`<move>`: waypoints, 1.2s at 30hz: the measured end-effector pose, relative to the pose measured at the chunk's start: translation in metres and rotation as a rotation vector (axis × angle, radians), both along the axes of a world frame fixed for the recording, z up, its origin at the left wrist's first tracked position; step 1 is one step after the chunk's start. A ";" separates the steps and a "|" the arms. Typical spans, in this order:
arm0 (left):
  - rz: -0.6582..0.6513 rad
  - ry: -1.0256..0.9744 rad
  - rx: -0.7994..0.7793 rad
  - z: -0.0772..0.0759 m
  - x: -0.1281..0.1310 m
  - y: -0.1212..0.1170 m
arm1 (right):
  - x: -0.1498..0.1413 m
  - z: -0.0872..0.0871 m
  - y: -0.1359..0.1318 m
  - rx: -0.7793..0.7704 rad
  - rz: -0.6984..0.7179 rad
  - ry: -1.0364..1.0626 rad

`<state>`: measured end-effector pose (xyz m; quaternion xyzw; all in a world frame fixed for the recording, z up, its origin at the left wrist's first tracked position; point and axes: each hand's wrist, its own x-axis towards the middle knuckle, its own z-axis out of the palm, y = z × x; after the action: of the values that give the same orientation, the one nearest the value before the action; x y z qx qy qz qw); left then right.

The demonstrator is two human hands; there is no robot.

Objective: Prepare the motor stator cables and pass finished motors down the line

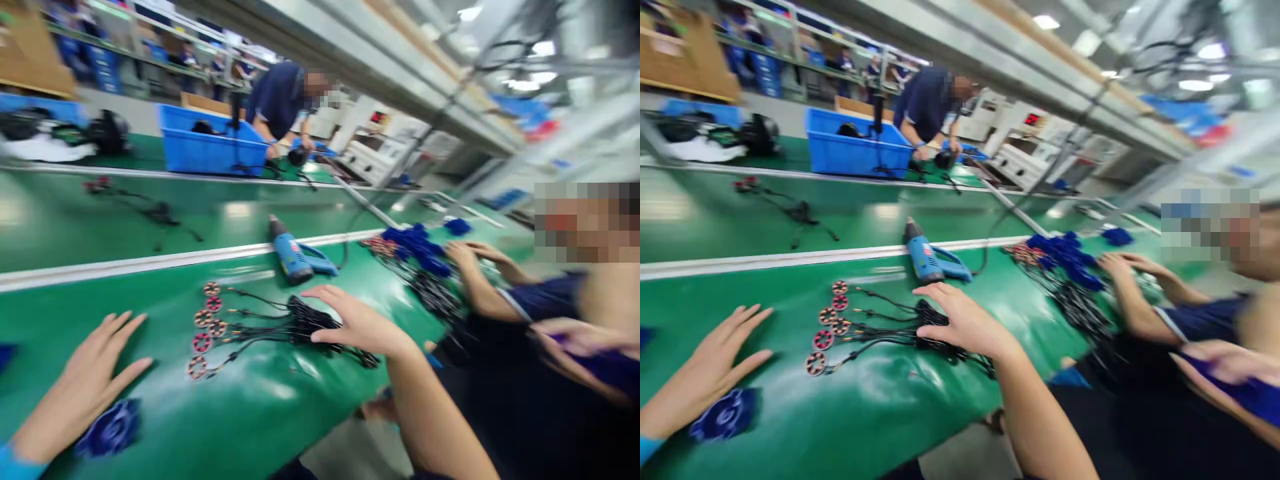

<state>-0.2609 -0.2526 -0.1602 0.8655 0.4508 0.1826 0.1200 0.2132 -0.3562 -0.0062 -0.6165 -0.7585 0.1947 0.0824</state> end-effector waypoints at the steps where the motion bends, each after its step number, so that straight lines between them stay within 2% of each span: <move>1: 0.018 0.012 -0.029 0.007 -0.002 -0.009 | -0.010 0.004 0.019 0.039 0.050 0.012; 3: 0.049 0.040 -0.056 0.015 0.000 -0.016 | -0.043 0.001 0.071 0.118 0.165 0.043; 5: 0.072 0.054 -0.058 0.019 0.004 -0.015 | -0.090 -0.011 0.131 0.183 0.231 0.091; 6: 0.080 0.055 -0.055 0.019 0.005 -0.014 | -0.115 -0.020 0.162 0.197 0.216 0.123; 8: 0.077 0.057 -0.051 0.020 0.006 -0.012 | -0.159 -0.039 0.222 0.156 0.096 0.128; 10: 0.067 0.058 -0.046 0.019 0.006 -0.012 | -0.193 -0.057 0.276 0.150 0.052 0.115; 12: 0.059 0.061 -0.042 0.019 0.005 -0.012 | -0.215 -0.071 0.317 0.138 0.040 0.102; 15: 0.061 0.065 -0.031 0.016 0.006 -0.010 | -0.230 -0.088 0.354 0.111 0.011 0.086; 18: 0.071 0.063 -0.022 0.013 0.008 -0.009 | -0.229 -0.100 0.370 0.132 -0.029 0.115; 20: 0.072 0.060 -0.029 0.012 0.009 -0.009 | -0.224 -0.101 0.373 0.162 -0.050 0.174; 26: 0.064 0.018 -0.035 0.014 0.008 -0.011 | -0.217 -0.085 0.367 0.183 -0.097 0.498; 32: 0.077 -0.009 -0.089 0.017 0.009 -0.009 | -0.218 -0.075 0.331 0.159 -0.194 0.883; 36: 0.159 -0.023 -0.123 0.016 0.013 -0.011 | -0.195 -0.075 0.289 0.120 -0.284 1.087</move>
<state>-0.2480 -0.2636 -0.1442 0.8160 0.5268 0.1733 0.1630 0.0179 -0.0670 -0.0811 -0.5177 -0.5263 0.4279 0.5215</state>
